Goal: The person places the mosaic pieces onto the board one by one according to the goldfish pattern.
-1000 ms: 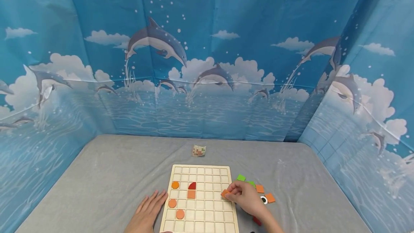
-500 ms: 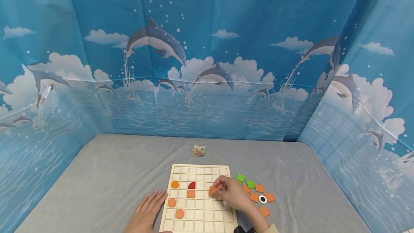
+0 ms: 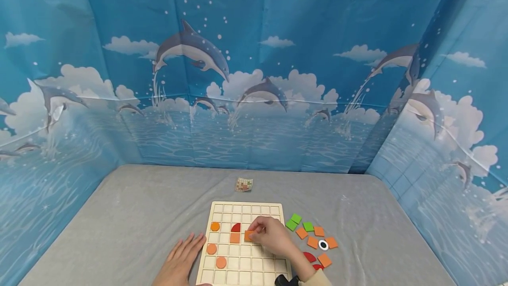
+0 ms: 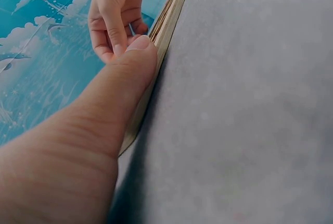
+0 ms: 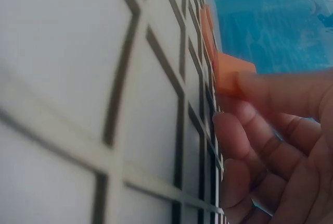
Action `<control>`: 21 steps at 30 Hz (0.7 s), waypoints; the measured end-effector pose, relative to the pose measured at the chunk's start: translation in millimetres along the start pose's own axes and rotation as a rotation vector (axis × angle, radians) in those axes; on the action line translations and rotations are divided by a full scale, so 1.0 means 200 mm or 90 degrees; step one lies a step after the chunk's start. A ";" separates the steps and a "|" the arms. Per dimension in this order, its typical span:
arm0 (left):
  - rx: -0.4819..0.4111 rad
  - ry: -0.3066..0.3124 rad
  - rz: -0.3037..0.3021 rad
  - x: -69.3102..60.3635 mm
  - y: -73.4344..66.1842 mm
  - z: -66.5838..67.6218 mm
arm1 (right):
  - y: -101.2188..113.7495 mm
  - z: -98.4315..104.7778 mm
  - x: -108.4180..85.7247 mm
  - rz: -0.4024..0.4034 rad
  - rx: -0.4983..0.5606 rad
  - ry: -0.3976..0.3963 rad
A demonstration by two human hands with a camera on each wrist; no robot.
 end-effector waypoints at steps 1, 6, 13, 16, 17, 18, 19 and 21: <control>0.001 0.000 0.001 0.00 0.00 0.00 | 0.00 0.00 0.00 0.000 -0.005 0.000; 0.003 -0.001 0.003 0.00 0.00 0.00 | 0.02 -0.02 0.01 0.000 -0.035 -0.006; 0.013 -0.003 0.003 -0.01 0.00 0.00 | 0.03 -0.03 0.02 -0.014 -0.053 -0.022; 0.009 -0.002 0.003 0.00 0.00 0.00 | 0.03 -0.03 0.02 -0.022 -0.052 -0.033; 0.008 -0.001 0.002 0.00 -0.01 0.00 | 0.03 -0.02 0.02 -0.024 -0.051 -0.035; 0.008 -0.001 0.002 0.00 -0.01 0.00 | 0.03 -0.02 0.01 -0.025 -0.051 -0.037; 0.009 -0.001 0.001 0.00 -0.01 0.00 | 0.03 -0.02 0.01 -0.027 -0.050 -0.038; 0.009 -0.004 -0.001 0.00 -0.01 0.00 | 0.03 -0.02 0.01 -0.028 -0.048 -0.037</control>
Point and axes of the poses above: each hand's wrist, its own x-axis towards the middle knuckle, its own z-axis out of the back of the hand, y = z × x, the point moved 6 cm from there along x, towards the middle knuckle, and after that the axes turned 10 degrees about -x, right-handed, at the moved point
